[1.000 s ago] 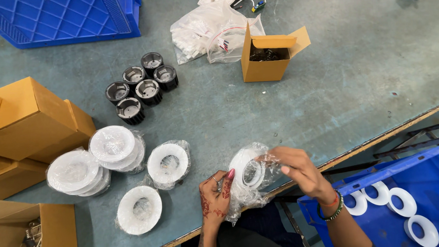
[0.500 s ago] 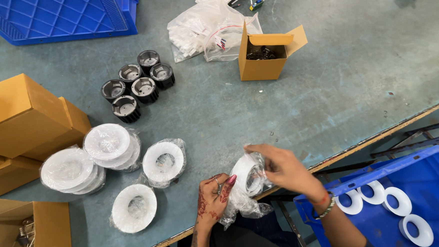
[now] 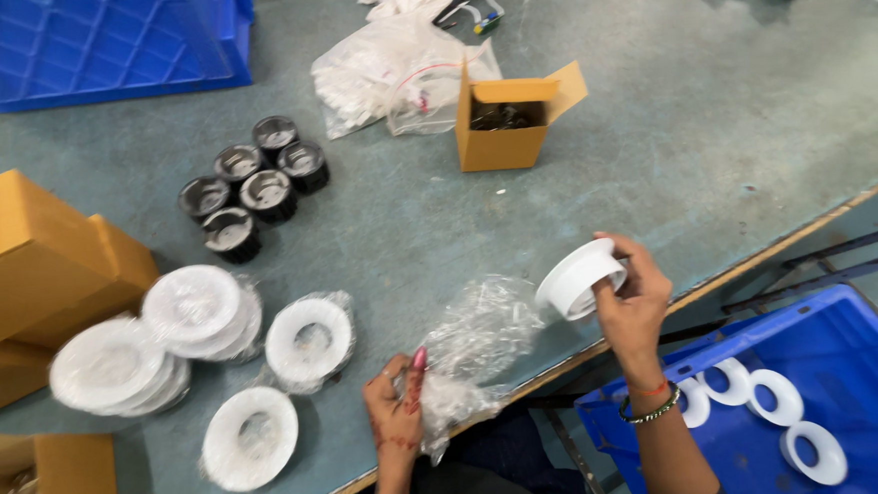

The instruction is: The person unwraps white plastic rings from plastic bags, inspects them, and places them into a blue crate. The person handles the rings one at a time, discarding the plastic wrap after each item.

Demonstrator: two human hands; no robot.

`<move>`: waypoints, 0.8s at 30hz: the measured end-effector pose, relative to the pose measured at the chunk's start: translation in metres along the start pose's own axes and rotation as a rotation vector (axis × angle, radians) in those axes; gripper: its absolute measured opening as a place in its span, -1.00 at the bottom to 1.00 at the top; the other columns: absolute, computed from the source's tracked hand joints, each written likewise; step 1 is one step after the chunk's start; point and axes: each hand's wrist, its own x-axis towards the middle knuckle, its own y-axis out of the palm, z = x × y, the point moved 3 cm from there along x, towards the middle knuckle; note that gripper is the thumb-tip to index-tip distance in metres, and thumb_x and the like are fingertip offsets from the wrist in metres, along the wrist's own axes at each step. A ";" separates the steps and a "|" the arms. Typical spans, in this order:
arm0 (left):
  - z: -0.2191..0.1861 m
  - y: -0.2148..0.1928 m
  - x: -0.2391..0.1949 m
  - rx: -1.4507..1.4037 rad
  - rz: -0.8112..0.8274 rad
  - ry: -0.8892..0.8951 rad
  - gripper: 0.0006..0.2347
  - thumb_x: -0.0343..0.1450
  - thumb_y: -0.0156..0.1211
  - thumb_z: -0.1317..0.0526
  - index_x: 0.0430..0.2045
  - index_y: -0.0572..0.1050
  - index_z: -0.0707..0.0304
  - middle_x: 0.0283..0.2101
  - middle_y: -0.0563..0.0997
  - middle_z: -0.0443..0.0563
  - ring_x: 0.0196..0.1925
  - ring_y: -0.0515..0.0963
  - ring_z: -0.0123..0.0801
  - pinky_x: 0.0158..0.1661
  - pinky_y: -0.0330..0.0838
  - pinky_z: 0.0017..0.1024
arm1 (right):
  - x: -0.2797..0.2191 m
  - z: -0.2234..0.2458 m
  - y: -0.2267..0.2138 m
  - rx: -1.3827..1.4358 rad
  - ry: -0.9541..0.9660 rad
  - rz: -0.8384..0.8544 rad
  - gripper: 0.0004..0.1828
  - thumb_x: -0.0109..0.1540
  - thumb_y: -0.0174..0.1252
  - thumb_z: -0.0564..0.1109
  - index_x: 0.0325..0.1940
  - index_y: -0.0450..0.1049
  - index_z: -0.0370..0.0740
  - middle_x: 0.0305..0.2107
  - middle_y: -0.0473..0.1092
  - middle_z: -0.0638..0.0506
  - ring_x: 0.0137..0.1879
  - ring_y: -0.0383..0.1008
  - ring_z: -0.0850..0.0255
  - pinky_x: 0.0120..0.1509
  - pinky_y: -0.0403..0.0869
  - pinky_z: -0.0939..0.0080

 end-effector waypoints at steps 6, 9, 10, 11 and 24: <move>-0.008 0.010 0.003 0.144 -0.014 -0.066 -0.71 0.36 0.35 0.17 -0.67 0.44 0.39 -0.75 0.25 0.04 -0.63 0.17 -0.50 -0.56 0.14 -0.41 | 0.003 -0.017 -0.021 -0.019 0.336 -0.008 -0.63 0.22 0.22 -0.34 0.13 0.51 -0.39 -0.21 0.54 -0.06 -0.23 0.53 0.30 -0.29 0.48 0.32; -0.015 0.009 0.003 0.107 -0.031 -0.027 -0.74 0.39 0.31 0.18 -0.63 0.45 0.38 -0.73 0.34 0.01 -0.61 0.22 -0.55 -0.55 0.19 -0.45 | -0.003 -0.009 -0.013 0.058 0.488 0.017 -0.64 0.20 0.28 -0.28 0.09 0.53 -0.35 -0.26 0.51 -0.02 -0.33 0.52 0.33 -0.48 0.42 0.35; -0.018 0.010 0.003 0.107 -0.034 -0.029 -0.75 0.40 0.30 0.19 -0.62 0.46 0.38 -0.72 0.37 0.03 -0.61 0.24 -0.55 -0.55 0.20 -0.44 | -0.004 -0.005 -0.010 0.109 0.496 0.026 -0.64 0.19 0.29 -0.27 0.08 0.52 -0.34 -0.25 0.49 0.00 -0.32 0.52 0.34 -0.49 0.41 0.37; -0.020 0.011 0.003 0.107 -0.037 -0.032 -0.76 0.40 0.29 0.19 -0.61 0.48 0.38 -0.71 0.41 0.05 -0.61 0.26 -0.55 -0.55 0.22 -0.44 | -0.006 0.000 -0.007 0.133 0.483 0.035 -0.63 0.18 0.30 -0.26 0.07 0.50 -0.33 -0.24 0.49 0.01 -0.31 0.54 0.33 -0.46 0.44 0.37; -0.039 0.009 -0.003 0.071 0.370 0.192 -0.41 0.18 0.46 0.09 0.09 0.48 0.35 -0.12 0.74 0.21 -0.03 0.76 -0.09 0.02 0.57 -0.27 | -0.079 0.049 0.052 -0.175 -0.412 0.260 -0.55 -0.01 0.41 -0.38 -0.05 0.61 -0.18 -0.01 0.41 -0.11 -0.09 0.62 0.16 -0.07 0.62 0.29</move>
